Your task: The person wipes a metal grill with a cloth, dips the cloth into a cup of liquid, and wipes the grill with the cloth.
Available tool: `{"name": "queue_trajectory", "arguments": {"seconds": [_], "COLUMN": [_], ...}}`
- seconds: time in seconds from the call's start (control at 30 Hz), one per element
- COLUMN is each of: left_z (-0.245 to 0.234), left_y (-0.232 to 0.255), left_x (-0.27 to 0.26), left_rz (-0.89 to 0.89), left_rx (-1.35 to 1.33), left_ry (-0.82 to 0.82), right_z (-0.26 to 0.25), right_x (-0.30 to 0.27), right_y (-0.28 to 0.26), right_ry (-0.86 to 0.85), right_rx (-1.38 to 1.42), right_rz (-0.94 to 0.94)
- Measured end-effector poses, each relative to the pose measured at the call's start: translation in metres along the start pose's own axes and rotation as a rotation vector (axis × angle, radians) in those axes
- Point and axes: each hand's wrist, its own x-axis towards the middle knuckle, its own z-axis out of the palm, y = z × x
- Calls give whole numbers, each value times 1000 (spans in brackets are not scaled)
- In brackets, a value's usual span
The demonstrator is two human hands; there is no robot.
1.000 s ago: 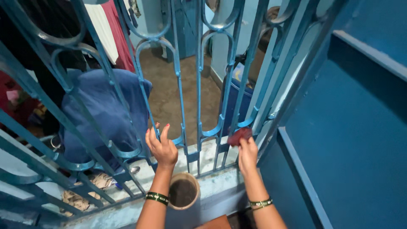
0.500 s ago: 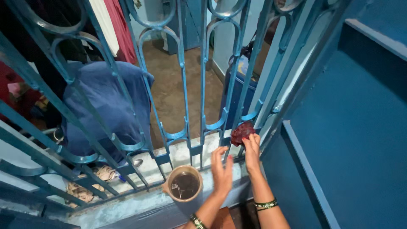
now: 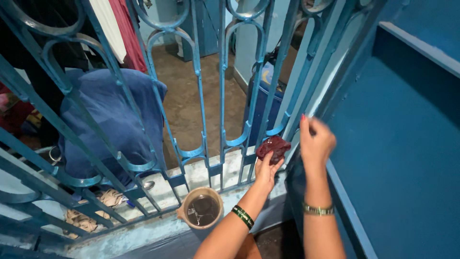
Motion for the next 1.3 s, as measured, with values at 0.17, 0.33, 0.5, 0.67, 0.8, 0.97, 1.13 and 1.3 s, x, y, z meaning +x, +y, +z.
{"name": "queue_trajectory", "arguments": {"seconds": [0.17, 0.33, 0.5, 0.67, 0.8, 0.97, 1.13, 1.3], "left_z": [-6, -4, 5, 23, 34, 35, 13, -7], "left_y": [-26, -32, -43, -40, -32, -30, -32, -53], "left_x": [25, 39, 40, 50, 48, 20, 22, 48], "left_rz": [44, 16, 53, 61, -9, 105, 380, 504], "left_rx": [-44, -178, -343, -525, -565, -173, 492, 571], "left_ry": [116, 245, 276, 140, 76, 201, 167, 254], "right_z": [75, 129, 133, 135, 134, 133, 127, 125], "right_x": [58, 55, 53, 54, 53, 52, 51, 53], "right_y": [-10, 28, 42, 39, 35, 26, 17, 19], "right_ry": [26, -64, -143, -83, -55, -6, 20, -17], "right_rx": [404, 817, 1007, 932, 838, 767, 733, 743], "right_rz": [-225, 162, 191, 163, 189, 185, 165, 144]}}
